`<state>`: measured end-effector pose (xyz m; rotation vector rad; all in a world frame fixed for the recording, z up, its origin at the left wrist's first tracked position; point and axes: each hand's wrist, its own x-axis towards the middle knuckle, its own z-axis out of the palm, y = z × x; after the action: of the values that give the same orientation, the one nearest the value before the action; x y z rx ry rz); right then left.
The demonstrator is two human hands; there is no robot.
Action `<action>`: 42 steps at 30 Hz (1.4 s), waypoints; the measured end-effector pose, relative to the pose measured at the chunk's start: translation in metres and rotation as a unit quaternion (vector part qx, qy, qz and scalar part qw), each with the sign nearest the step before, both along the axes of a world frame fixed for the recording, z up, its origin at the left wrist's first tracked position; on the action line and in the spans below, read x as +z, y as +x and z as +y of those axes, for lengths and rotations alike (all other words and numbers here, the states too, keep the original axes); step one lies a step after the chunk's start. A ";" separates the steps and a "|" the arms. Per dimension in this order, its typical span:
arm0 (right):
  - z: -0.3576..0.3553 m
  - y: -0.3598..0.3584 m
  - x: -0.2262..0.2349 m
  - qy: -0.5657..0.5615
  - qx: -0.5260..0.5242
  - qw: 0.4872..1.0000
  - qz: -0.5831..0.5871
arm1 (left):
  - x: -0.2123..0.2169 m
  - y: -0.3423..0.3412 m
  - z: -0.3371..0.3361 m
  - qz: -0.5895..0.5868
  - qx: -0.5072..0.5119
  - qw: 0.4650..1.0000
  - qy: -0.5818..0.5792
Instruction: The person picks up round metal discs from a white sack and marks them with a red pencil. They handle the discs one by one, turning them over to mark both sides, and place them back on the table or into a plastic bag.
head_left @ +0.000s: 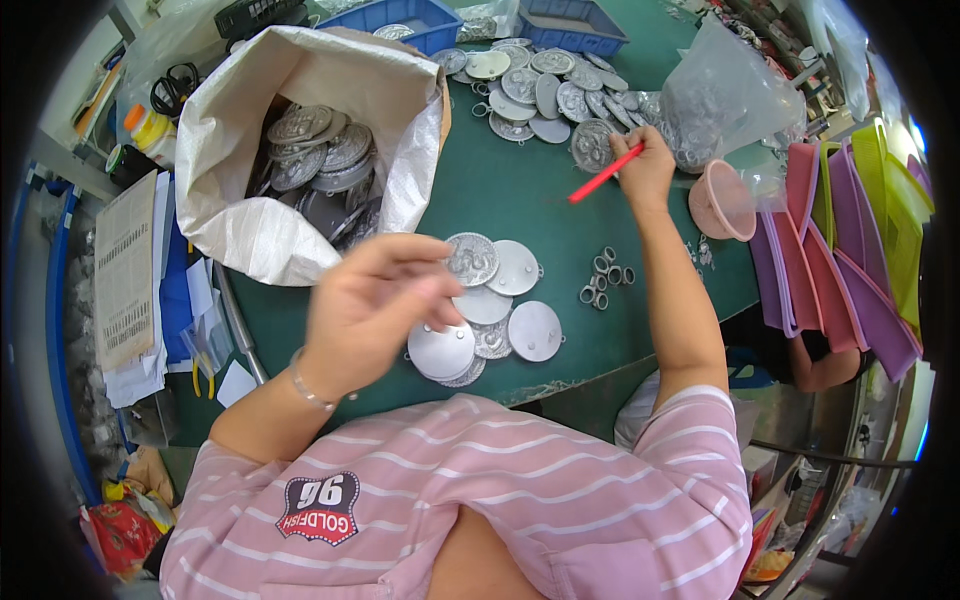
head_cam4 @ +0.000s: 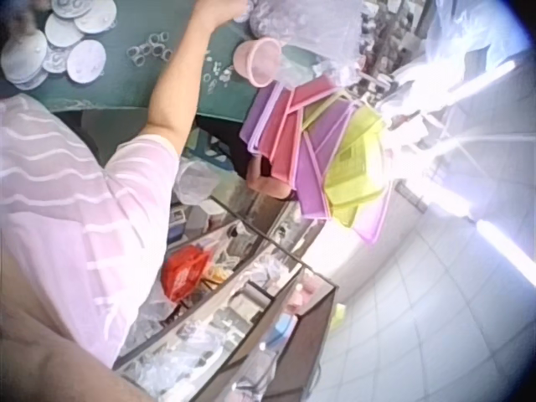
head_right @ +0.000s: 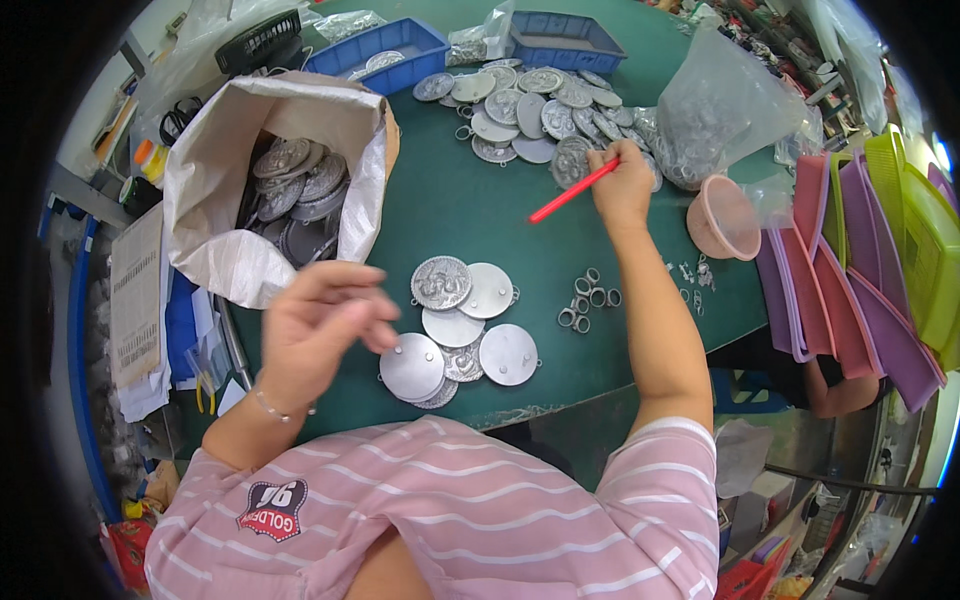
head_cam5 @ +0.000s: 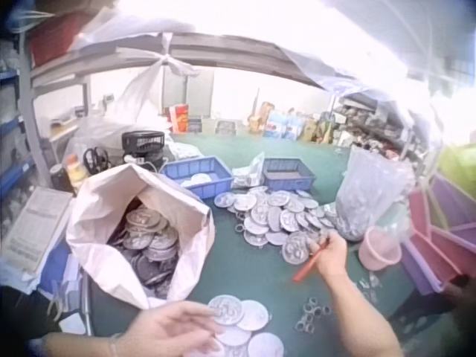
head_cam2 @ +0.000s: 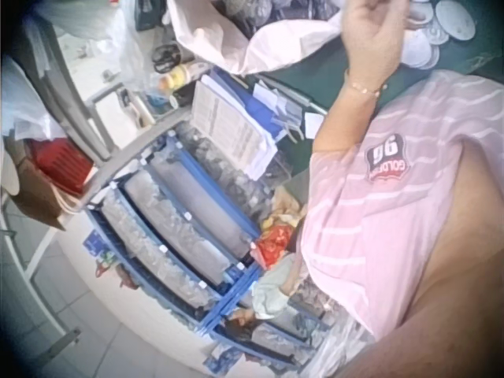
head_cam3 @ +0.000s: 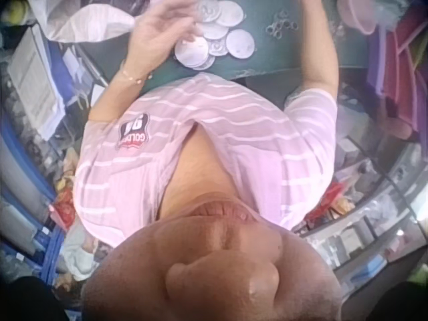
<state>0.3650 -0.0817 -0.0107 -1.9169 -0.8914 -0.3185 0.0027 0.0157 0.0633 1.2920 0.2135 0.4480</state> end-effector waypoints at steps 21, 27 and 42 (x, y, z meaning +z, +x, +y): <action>-0.053 -0.193 0.022 0.149 0.312 0.910 0.230 | -0.064 0.038 -0.015 0.049 -0.075 0.848 -0.522; -0.054 -0.201 0.017 0.203 0.284 0.889 0.298 | -0.054 0.032 -0.017 0.060 -0.102 0.892 -0.436; -0.062 -0.205 0.000 0.241 0.256 0.841 0.411 | -0.032 0.019 -0.015 0.090 -0.149 0.936 -0.307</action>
<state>0.1597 -0.1437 -0.0103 -1.0921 -0.6055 0.5363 0.0214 0.0007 0.0316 0.7264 0.2782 -0.0105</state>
